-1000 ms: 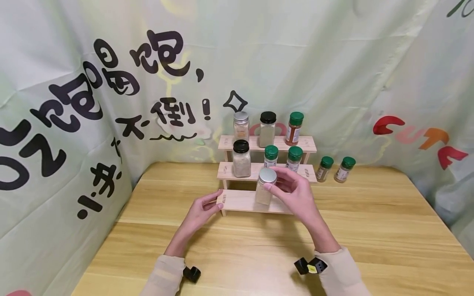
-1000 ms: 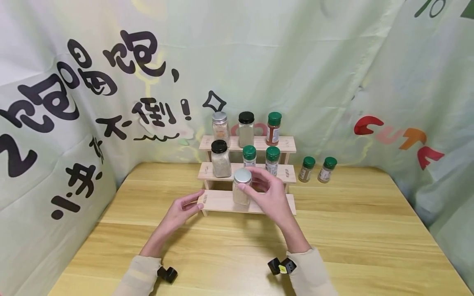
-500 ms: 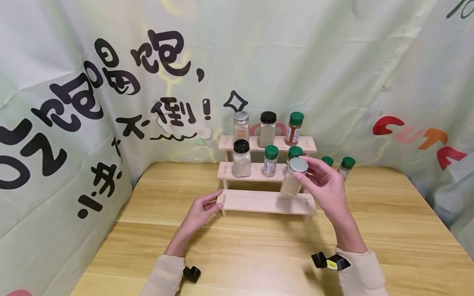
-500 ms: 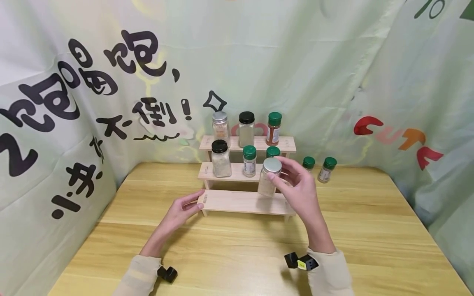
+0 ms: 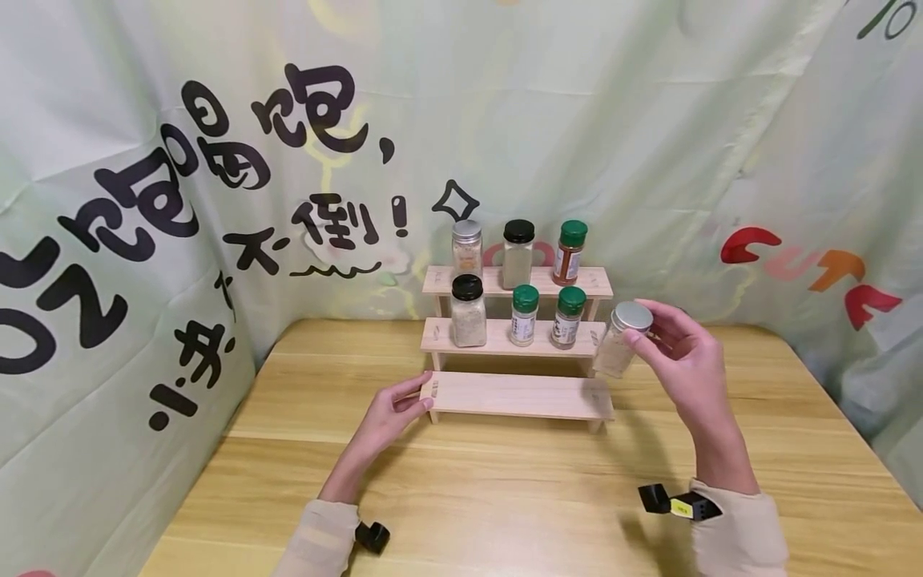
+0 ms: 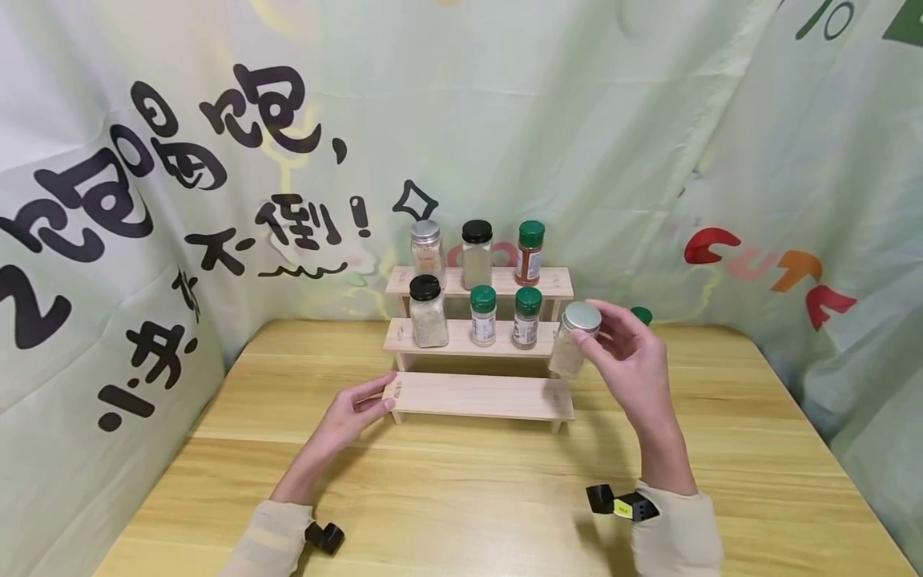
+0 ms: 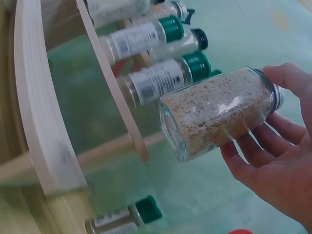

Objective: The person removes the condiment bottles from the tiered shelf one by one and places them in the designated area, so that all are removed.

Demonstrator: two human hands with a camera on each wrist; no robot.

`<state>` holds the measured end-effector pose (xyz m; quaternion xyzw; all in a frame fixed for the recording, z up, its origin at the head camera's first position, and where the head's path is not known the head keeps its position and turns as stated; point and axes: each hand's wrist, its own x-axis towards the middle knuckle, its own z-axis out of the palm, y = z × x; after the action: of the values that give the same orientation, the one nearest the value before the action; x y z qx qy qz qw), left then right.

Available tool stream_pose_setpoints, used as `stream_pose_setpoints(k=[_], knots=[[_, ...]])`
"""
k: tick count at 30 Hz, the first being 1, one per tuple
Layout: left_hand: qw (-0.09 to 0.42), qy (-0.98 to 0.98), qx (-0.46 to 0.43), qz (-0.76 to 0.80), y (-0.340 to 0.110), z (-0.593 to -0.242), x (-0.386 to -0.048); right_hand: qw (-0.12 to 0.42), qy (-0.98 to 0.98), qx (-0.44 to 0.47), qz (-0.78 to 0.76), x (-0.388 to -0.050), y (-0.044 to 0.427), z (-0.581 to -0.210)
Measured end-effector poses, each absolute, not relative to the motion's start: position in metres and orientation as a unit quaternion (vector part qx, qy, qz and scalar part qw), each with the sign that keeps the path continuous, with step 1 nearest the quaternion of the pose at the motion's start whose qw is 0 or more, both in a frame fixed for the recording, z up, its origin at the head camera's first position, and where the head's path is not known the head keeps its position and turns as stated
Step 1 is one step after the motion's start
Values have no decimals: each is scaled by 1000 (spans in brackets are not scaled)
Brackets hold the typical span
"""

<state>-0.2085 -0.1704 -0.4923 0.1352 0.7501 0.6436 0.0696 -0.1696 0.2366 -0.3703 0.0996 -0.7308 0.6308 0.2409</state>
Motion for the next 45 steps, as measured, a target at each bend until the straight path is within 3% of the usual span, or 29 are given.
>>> stream_pose_setpoints(k=[26, 35, 45], knots=[[65, 745, 137, 649, -173, -495, -211, 235, -727, 40, 644, -190, 305, -410], [68, 752, 133, 642, -171, -495, -208, 210, -725, 39, 655, -189, 335, -420], [60, 756, 139, 637, -171, -493, -210, 189, -811, 0, 553, -198, 385, -420]])
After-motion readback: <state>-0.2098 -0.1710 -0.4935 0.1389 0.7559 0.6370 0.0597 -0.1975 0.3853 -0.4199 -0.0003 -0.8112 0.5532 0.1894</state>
